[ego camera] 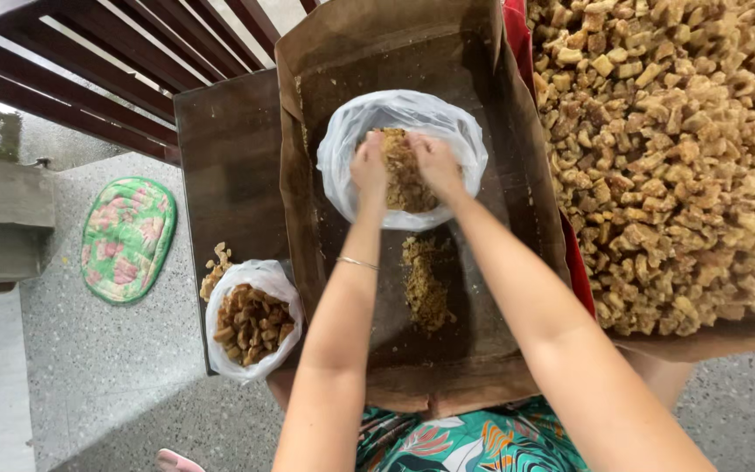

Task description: The person sits on the floor and sorts small, brown, crumbly food pieces by hand. They pick up handfuls from a large cardboard box, separate the larger pieces from the smaller crumbs, and place the sorted pieces into a white plastic bag. The process is repeated continuously throughout the clip.

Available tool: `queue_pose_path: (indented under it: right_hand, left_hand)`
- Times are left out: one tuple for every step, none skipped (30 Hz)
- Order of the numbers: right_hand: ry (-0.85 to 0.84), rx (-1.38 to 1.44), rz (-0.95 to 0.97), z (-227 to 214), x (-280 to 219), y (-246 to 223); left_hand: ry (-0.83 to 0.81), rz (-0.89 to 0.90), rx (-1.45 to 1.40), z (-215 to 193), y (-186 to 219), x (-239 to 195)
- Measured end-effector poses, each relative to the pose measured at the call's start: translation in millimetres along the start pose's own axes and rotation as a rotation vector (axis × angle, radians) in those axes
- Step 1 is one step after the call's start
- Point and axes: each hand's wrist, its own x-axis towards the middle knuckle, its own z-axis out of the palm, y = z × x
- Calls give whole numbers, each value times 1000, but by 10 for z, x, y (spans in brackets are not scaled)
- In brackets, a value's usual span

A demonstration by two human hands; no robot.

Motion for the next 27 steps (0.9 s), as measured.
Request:
queue_pose_path:
  right_hand:
    - [-24,56,14,-54,31,15]
    - [-48,111,28,-129,52,-4]
    - [-73,166,41,-191,63,-58]
    - [-5,115,2,-217,63,-136]
    - [61,64,-33,-220,28,-213]
    - [126,13,-67,-229,-18,-289]
    - [119,-9,-112,-237,-69,-365]
    - [112,-32,-157,-242,-122,-425]
    - [101,-57,-198,-260,-203,-438]
    - [180,-43,-281,-327,-369,-396]
    - [270,-28,-377,-424,-529,-336]
    - [295,-32,-285,-491,-673,-245]
    - [310,-42,-187,-559,-864,-97]
    - [288,-138,-162,-611,-1079,76]
    - [270,-232,-142,-652,-1258,245]
    - [221,-316,-128,-690,-1419,403]
    - [174,-398,-114,-694,-1527,538]
    - [152,-516,-166,-678,-1590,647]
    - [122,-632,-215,-641,-1673,734]
    - [91,-748,-263,-601,-1722,795]
    - [14,-680,-260,-515,-1738,825]
    - [-62,-611,-257,-377,-1749,832]
    - [-137,-542,-255,-246,-1747,824]
    - [-165,-558,-333,-123,-1733,808]
    - [-192,-573,-412,2,-1708,783]
    - [-220,-588,-491,93,-1682,759]
    - [-287,-557,-502,146,-1676,747]
  left_hand:
    - [-16,-69,60,-67,21,109]
    - [-48,3,35,-129,10,182]
    - [-80,76,8,-177,-14,237]
    - [-112,148,-18,-193,-42,281]
    - [-105,177,-5,-177,-94,288]
    - [-98,206,9,-142,-153,272]
    - [-90,237,26,-141,-192,260]
    - [-90,481,224,-171,-215,262]
    - [-95,715,424,-198,-257,238]
    - [-109,945,627,-226,-289,194]
    - [-115,773,549,-236,-243,190]
    - [-124,601,470,-260,-192,164]
    - [-134,418,388,-281,-182,93]
    - [-102,466,379,-324,-164,33]
    - [-71,520,369,-388,-114,2]
    - [-39,575,360,-436,-63,-31]
    - [-52,519,329,-483,-20,-72]
    - [-66,464,298,-548,-9,-134]
    - [-77,401,270,-644,-51,-227]
    - [-81,436,117,-733,-119,-315]
    - [-88,472,-35,-813,-200,-395]
    - [-94,506,-189,-889,-297,-470]
    - [-73,497,-174,-968,-414,-556]
    - [-51,488,-159,-1055,-544,-652]
    - [-29,479,-144,-1131,-668,-725]
    - [-37,437,-167,-1174,-786,-768]
    - [-44,389,-188,-1203,-922,-830]
